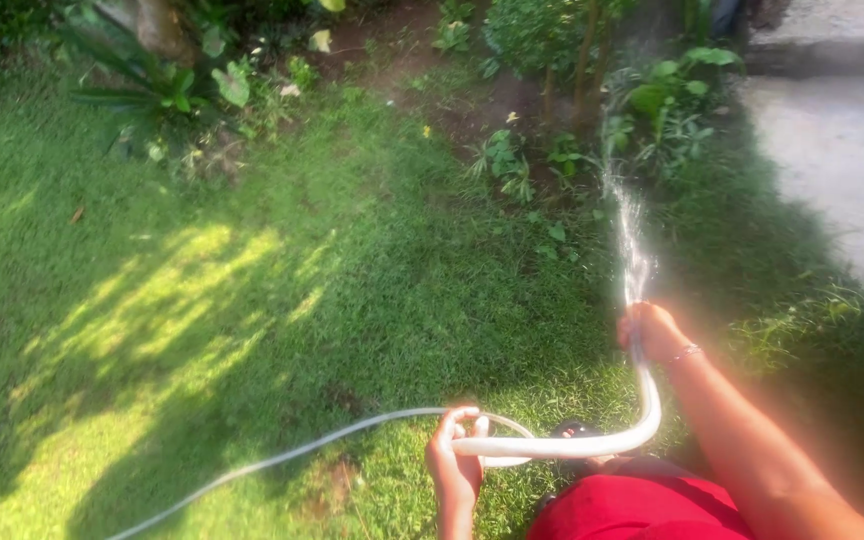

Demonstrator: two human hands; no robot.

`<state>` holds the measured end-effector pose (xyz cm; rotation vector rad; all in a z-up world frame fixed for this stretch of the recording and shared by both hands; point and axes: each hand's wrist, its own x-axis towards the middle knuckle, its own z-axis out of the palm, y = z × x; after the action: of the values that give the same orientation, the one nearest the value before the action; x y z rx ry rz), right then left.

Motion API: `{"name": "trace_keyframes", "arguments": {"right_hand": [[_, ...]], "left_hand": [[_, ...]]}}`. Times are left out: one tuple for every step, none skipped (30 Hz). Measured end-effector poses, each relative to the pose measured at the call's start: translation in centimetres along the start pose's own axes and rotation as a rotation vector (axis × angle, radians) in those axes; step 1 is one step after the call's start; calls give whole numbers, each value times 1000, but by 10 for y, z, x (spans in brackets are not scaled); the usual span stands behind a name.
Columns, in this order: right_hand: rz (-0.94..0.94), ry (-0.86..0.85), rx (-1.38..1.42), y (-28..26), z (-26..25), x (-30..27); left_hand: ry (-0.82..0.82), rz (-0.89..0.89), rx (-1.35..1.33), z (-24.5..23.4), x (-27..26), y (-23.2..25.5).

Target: Watering plants and garden areas using a hose.

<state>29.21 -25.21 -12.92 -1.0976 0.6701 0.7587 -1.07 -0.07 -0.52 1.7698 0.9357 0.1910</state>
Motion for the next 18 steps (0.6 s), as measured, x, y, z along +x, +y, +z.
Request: {"name": "trace_keyframes", "arguments": {"right_hand": [[6,-10,-14,-12,11,-14],[-44,-90,-49,-24,23,-28],[-93,-171,-83,-36,35,-42],[-84,-186,-103,-38,32,-27],[-139,-245,-159,-40,30,-11],[-196,-306,-216,-42,29,5],[-188,-324,-237,-43,22,24],[-244,-367,-214,-46,18,46],[-299,-411,-190,-49,14,68],[-295,-434,-208,-54,24,59],[-358,-417,-189,-59,34,50],[-418,-405,-169,-64,46,42],[-411,-433,-188,-65,56,34],[-478,-389,-222,-67,68,26],[-548,-346,-254,-68,80,17],[-544,-377,-270,-66,98,13],[-591,-367,-328,-64,115,8],[-640,-354,-384,-62,132,3]], "left_hand": [[16,-7,-5,1,-1,-1],[18,17,-18,1,-4,-2],[21,42,-30,2,-7,-3],[43,31,-38,3,-8,0],[45,68,-20,3,-10,3],[48,106,-3,4,-11,6],[73,96,-13,4,-14,6],[83,106,-5,4,-15,7],[93,116,2,4,-15,8],[121,111,-8,4,-14,7],[137,94,-35,3,-14,6],[157,76,-62,3,-14,5],[190,70,-72,-4,-10,-3],[246,68,-116,-12,-6,-11],[303,68,-160,-20,-3,-20],[336,65,-169,-37,-5,-15],[500,43,-94,-54,-8,-10],[660,16,-18,-71,-11,-4]]}}
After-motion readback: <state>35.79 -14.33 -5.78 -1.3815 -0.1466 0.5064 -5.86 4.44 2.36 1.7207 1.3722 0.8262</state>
